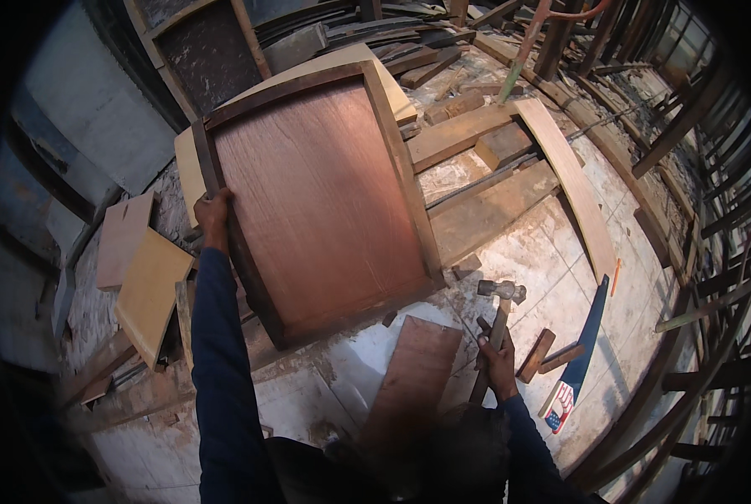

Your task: The person assembles a wooden rectangular frame by fitting pieces together and hammering nails into the joints while working on the floor.

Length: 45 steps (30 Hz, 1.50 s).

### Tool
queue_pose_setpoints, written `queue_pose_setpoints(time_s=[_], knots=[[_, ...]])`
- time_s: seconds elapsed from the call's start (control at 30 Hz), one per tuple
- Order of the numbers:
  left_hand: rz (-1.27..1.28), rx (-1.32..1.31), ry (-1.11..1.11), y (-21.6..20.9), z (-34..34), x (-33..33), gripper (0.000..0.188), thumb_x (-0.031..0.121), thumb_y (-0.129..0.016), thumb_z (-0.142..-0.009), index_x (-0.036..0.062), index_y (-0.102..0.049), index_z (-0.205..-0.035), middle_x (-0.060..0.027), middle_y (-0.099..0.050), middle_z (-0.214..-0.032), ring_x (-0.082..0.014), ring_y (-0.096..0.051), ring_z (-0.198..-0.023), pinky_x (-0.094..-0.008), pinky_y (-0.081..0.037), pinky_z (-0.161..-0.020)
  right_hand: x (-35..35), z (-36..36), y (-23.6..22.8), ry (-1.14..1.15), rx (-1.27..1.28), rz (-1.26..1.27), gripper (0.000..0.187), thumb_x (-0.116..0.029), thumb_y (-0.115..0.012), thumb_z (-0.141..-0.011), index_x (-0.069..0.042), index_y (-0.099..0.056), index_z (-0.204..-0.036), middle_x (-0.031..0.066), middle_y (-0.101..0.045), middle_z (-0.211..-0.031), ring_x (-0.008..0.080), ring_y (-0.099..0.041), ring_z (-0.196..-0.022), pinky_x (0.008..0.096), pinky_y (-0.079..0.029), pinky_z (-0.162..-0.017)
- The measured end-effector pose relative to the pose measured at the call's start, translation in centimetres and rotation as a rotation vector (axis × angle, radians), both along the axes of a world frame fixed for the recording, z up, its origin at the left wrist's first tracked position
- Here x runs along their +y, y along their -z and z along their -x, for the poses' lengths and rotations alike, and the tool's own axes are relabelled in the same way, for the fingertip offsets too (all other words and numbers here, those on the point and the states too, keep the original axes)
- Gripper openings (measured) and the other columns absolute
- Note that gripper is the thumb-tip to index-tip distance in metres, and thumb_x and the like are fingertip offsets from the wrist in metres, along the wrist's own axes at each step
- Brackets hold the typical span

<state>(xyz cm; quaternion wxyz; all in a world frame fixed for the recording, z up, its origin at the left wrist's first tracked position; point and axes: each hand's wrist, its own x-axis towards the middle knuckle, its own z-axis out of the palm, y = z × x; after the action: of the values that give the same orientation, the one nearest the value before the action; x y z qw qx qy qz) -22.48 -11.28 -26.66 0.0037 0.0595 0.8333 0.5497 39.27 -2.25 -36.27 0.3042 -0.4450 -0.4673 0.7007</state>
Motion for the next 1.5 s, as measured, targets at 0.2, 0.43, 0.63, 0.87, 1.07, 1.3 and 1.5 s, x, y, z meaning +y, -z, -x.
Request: queue_pose_setpoints(time_s=[0.2, 0.43, 0.63, 0.87, 1.07, 1.3, 1.5], knots=[[0.174, 0.117, -0.094, 6.1, 3.9, -3.4, 0.048, 0.026, -0.074, -0.062, -0.0084, -0.068, -0.095, -0.0212, -0.07, -0.09, -0.0323, -0.068, -0.08, -0.0406, -0.053, -0.074, -4.4, -6.3, -1.3, 0.052, -0.139, 0.006, 0.038, -0.006, -0.066, -0.084, -0.003, -0.048, -0.118, 0.0151, -0.06, -0.124, 0.008, -0.052, -0.053, 0.024, -0.046, -0.046], [0.787, 0.396, 0.237, 11.3, 6.1, -3.9, 0.082, 0.052, -0.065, -0.082, -0.0049, -0.044, -0.136, -0.0304, -0.044, -0.138, -0.047, -0.037, -0.132, -0.0518, -0.034, -0.107, -5.8, -6.2, -0.5, 0.137, -0.18, 0.07, 0.028, -0.008, -0.071, -0.08, -0.007, -0.05, -0.098, 0.0047, -0.061, -0.07, 0.0067, -0.044, -0.045, 0.0232, -0.032, -0.039], [0.598, 0.134, 1.126, 5.0, -16.9, -1.6, 0.074, 0.05, -0.061, -0.088, -0.0006, -0.043, -0.138, -0.0253, -0.05, -0.133, -0.0394, -0.055, -0.117, -0.0463, -0.046, -0.095, -5.1, -1.5, -1.1, -0.002, -0.517, -0.118, 0.024, -0.024, -0.064, -0.092, -0.004, -0.051, -0.096, 0.0015, -0.051, -0.063, 0.0104, -0.047, -0.051, 0.0283, -0.038, -0.045], [0.977, 0.522, 0.993, 11.0, -28.4, -7.2, 0.048, 0.017, -0.075, -0.071, 0.0016, -0.051, -0.11, -0.0144, -0.052, -0.107, -0.032, -0.055, -0.103, -0.0465, -0.051, -0.077, -3.5, 5.3, 1.3, -0.164, -0.529, -0.411, 0.031, -0.033, -0.055, -0.096, -0.002, -0.049, -0.098, 0.0159, -0.057, -0.061, 0.0291, -0.06, -0.057, 0.0408, -0.042, -0.051], [0.987, 0.747, 0.812, 12.9, -27.6, -7.0, 0.015, 0.007, -0.059, -0.077, 0.0049, -0.054, -0.092, -0.0107, -0.057, -0.093, -0.0286, -0.059, -0.092, -0.044, -0.052, -0.073, -0.8, 8.8, -2.2, -0.212, -0.606, -0.727, 0.027, -0.029, -0.054, -0.097, -0.003, -0.047, -0.101, 0.024, -0.058, -0.064, 0.0458, -0.059, -0.06, 0.0505, -0.042, -0.052], [0.908, 0.683, 0.876, 12.3, -26.3, -6.9, 0.016, 0.005, -0.058, -0.078, 0.0043, -0.055, -0.093, -0.0128, -0.06, -0.095, -0.03, -0.061, -0.093, -0.0445, -0.052, -0.073, -0.1, 9.3, -3.9, -0.205, -0.471, -0.82, 0.025, -0.025, -0.057, -0.096, -0.001, -0.048, -0.096, 0.0252, -0.057, -0.062, 0.0454, -0.059, -0.059, 0.0488, -0.043, -0.051], [0.876, 0.649, 0.849, 11.3, -25.7, -5.5, 0.028, 0.011, -0.071, -0.071, 0.0047, -0.056, -0.094, -0.0116, -0.06, -0.095, -0.0299, -0.06, -0.096, -0.0456, -0.051, -0.075, 0.1, 9.0, -2.2, -0.283, -0.56, -0.719, 0.03, -0.031, -0.055, -0.097, -0.002, -0.047, -0.096, 0.0246, -0.058, -0.063, 0.0457, -0.06, -0.06, 0.0506, -0.043, -0.053]])
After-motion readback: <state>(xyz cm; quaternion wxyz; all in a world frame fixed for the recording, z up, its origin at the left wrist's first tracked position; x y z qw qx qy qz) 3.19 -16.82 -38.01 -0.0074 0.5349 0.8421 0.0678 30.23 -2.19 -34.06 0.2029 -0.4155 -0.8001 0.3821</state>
